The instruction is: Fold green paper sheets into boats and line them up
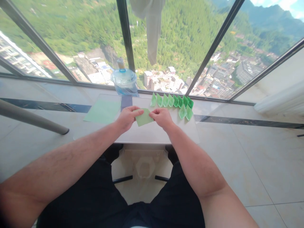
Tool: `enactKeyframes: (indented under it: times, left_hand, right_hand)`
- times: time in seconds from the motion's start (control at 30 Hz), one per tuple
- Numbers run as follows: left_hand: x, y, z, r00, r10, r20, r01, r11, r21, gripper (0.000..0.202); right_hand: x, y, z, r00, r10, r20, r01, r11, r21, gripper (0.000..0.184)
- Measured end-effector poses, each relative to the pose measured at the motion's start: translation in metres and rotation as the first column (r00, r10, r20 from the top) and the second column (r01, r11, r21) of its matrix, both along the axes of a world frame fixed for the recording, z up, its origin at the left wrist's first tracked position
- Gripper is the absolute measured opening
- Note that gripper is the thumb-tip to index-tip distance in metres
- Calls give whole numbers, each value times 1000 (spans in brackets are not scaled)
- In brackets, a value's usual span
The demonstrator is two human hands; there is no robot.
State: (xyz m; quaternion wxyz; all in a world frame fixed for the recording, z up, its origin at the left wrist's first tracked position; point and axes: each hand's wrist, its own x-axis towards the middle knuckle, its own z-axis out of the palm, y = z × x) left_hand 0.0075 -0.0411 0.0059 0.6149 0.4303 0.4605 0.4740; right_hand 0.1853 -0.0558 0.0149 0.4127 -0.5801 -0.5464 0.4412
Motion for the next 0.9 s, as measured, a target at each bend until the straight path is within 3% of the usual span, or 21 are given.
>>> enactKeyframes:
  times: [0.1, 0.2, 0.3, 0.4, 0.5, 0.67, 0.9]
  left_hand:
    - [-14, 7, -8, 958, -98, -270, 117, 992, 52, 25]
    - [-26, 11, -21, 768, -76, -636, 272, 938, 216, 22]
    - [-30, 9, -36, 572, 14, -820, 524, 763, 378, 20]
    - [-30, 3, -48, 419, -13, -908, 741, 583, 334, 22]
    - [-29, -1, -53, 320, -25, -947, 829, 491, 267, 23]
    - [-33, 3, -51, 299, -49, -953, 858, 452, 245, 20]
    - [-32, 10, -50, 296, -104, -950, 850, 481, 213, 17]
  right_hand:
    - [8, 3, -11, 992, 75, 100, -64, 992, -112, 14]
    - [11, 4, -26, 973, 132, 187, -97, 978, -184, 10]
    - [11, 7, -43, 943, 184, 276, -134, 973, -190, 7]
    - [13, 9, -57, 864, 192, 465, -160, 981, -109, 6]
    - [18, 3, -64, 774, 176, 609, -274, 959, 70, 18]
    - [32, -8, -69, 664, 348, 662, -601, 775, 196, 22]
    - [42, -5, -72, 596, 366, 715, -709, 658, 253, 12]
